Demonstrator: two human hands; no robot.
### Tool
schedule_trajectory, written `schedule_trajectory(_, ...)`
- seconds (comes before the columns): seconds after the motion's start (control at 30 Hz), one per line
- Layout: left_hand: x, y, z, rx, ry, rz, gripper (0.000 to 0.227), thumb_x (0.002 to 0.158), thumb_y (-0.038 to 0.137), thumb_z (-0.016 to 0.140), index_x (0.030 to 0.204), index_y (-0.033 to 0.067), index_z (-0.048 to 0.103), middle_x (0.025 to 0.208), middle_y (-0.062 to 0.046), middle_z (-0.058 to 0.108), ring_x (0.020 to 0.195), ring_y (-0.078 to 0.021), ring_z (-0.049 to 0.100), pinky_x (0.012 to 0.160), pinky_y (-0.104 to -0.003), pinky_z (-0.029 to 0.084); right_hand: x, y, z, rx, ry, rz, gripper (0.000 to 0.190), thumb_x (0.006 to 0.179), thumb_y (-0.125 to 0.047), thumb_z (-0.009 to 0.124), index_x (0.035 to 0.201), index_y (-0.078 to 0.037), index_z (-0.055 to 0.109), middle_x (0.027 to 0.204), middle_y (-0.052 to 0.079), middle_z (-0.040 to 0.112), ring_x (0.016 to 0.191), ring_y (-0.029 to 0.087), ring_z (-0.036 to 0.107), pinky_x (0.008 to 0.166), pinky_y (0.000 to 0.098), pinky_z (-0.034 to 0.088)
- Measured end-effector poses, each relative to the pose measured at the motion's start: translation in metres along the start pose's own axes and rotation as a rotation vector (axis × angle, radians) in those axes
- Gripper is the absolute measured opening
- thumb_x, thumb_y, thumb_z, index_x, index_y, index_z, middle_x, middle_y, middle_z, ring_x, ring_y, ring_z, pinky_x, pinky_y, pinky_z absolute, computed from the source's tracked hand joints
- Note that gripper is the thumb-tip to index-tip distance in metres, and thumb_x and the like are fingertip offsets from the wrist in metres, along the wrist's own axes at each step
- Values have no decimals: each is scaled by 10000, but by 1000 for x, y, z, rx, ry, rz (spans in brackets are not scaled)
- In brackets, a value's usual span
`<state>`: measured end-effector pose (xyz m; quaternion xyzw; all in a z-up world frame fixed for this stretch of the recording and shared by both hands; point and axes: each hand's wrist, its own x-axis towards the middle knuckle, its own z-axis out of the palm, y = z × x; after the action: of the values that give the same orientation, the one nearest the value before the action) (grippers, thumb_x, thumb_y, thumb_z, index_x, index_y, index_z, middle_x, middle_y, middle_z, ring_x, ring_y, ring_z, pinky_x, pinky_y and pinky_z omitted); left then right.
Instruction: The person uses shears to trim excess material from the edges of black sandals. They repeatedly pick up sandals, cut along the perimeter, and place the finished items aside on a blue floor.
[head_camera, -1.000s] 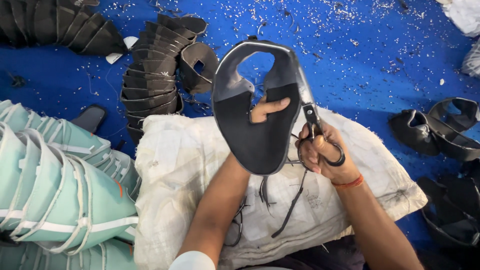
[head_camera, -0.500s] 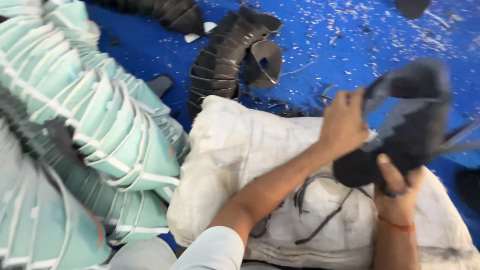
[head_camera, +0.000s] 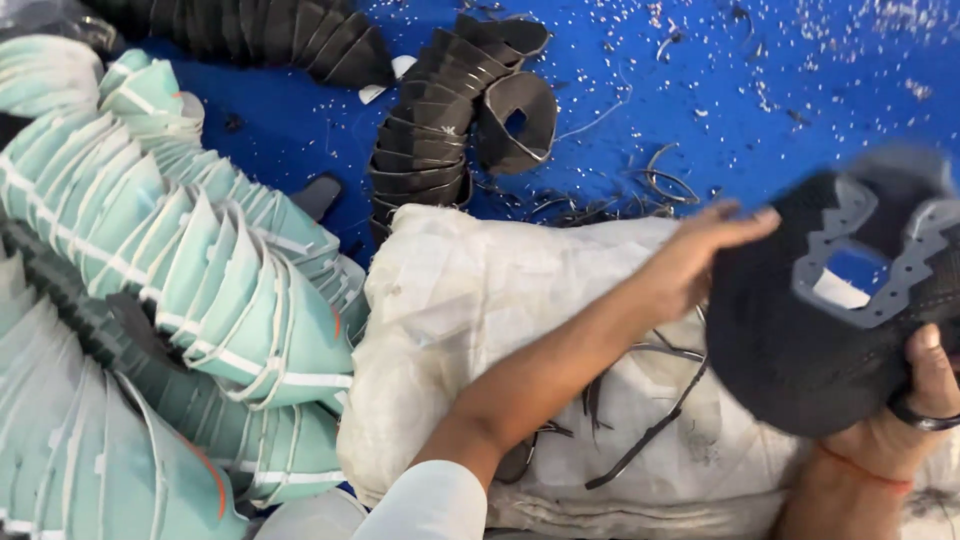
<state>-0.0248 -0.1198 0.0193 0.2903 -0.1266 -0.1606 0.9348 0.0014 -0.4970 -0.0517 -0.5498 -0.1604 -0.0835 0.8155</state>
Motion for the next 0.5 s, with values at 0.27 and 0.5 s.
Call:
schedule_trajectory(0.27, 9, 119, 11, 148, -439, -296, 612, 1024, 515, 721, 1416, 56, 622, 1094, -145, 729, 946, -252, 699, 831, -368, 592, -78, -33, 179, -393, 109, -167, 450, 885, -4, 793, 1260, -24, 545, 1093, 18, 608, 970, 99, 594, 905, 222, 480)
schedule_trajectory(0.5, 36, 172, 55, 937, -672, 22, 618, 1027, 389, 787, 1455, -17, 601, 1484, -172, 600, 1373, -226, 585, 1191, -354, 478, -63, -56, 251, -502, 388, -126, 360, 1107, -62, 710, 1390, 0, 496, 1067, 33, 644, 945, 94, 628, 860, 206, 513)
